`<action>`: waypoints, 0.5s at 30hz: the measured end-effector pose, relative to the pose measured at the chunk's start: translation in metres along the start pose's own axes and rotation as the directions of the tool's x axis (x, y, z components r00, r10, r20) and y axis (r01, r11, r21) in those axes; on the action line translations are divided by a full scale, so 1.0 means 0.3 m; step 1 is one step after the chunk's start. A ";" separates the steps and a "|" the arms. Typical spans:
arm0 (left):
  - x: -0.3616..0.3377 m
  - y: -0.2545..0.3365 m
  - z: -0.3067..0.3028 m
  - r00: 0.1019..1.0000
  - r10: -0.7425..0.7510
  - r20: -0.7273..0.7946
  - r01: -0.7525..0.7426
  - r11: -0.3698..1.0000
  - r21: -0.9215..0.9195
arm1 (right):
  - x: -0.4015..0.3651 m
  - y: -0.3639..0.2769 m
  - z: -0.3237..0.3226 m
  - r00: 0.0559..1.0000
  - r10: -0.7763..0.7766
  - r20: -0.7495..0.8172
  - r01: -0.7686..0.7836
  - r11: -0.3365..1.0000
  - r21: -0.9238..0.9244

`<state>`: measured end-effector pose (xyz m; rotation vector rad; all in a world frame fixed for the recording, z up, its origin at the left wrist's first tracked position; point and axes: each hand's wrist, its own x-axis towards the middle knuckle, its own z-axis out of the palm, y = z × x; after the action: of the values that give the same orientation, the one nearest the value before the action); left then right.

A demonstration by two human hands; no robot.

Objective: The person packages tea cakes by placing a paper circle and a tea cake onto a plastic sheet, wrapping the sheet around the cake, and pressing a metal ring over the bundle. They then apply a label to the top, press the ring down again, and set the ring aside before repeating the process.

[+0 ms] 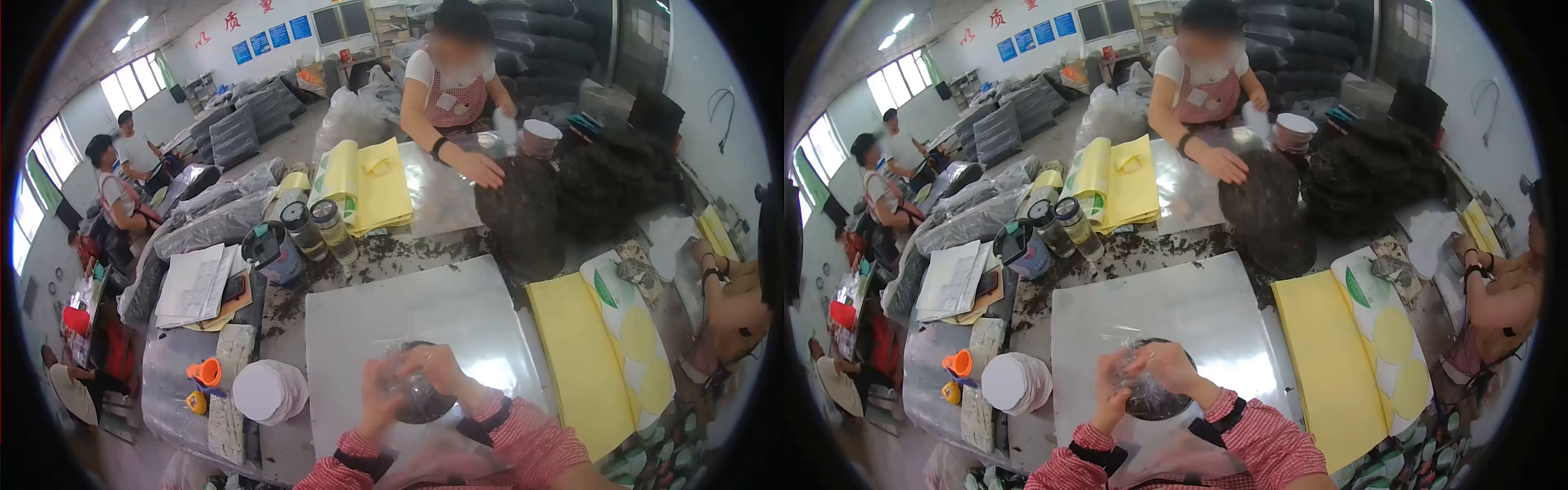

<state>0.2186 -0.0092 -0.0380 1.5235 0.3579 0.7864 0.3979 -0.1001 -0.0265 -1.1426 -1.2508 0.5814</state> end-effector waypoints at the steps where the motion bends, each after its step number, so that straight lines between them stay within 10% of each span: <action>1: -0.004 -0.026 -0.023 1.000 -0.001 -0.005 0.001 1.000 -0.002 | -0.031 0.007 0.012 0.978 0.210 0.005 -0.206 0.955 0.211; 2: -0.015 -0.078 -0.057 0.995 0.059 0.078 -0.081 0.945 0.317 | -0.036 0.033 0.017 0.976 0.219 0.012 -0.217 0.954 0.208; 4: -0.057 -0.103 -0.032 0.983 0.061 0.171 -0.151 0.799 0.583 | -0.003 -0.043 0.074 0.754 0.336 -0.565 -0.297 0.941 0.164; 6: -0.038 -0.026 0.040 0.991 0.078 0.108 -0.134 0.541 0.830 | -0.088 -0.128 0.137 0.925 0.143 -0.352 -0.269 0.901 -0.341; 9: -0.020 0.052 0.101 0.949 0.314 -0.035 -0.204 0.693 0.692 | -0.147 -0.092 0.124 0.983 -0.058 -0.175 -0.054 0.817 -0.574; 11: -0.028 0.118 0.102 0.980 0.193 0.046 -0.181 0.775 0.605 | -0.154 -0.093 0.123 0.999 -0.003 -0.037 -0.022 0.745 -0.667; 13: -0.019 0.115 0.098 0.907 -0.106 0.409 -0.307 0.498 0.811 | -0.160 -0.063 0.092 1.000 -0.029 0.011 0.030 0.776 -0.630; 15: -0.007 0.104 0.108 0.878 -0.190 0.440 -0.319 0.455 0.832 | -0.196 -0.080 -0.017 0.991 -0.132 0.032 0.114 0.683 -0.722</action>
<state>0.2313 -0.0388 -0.0065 2.7104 0.3495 0.1739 0.3811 -0.1614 -0.0298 -1.6902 -1.5825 -0.0740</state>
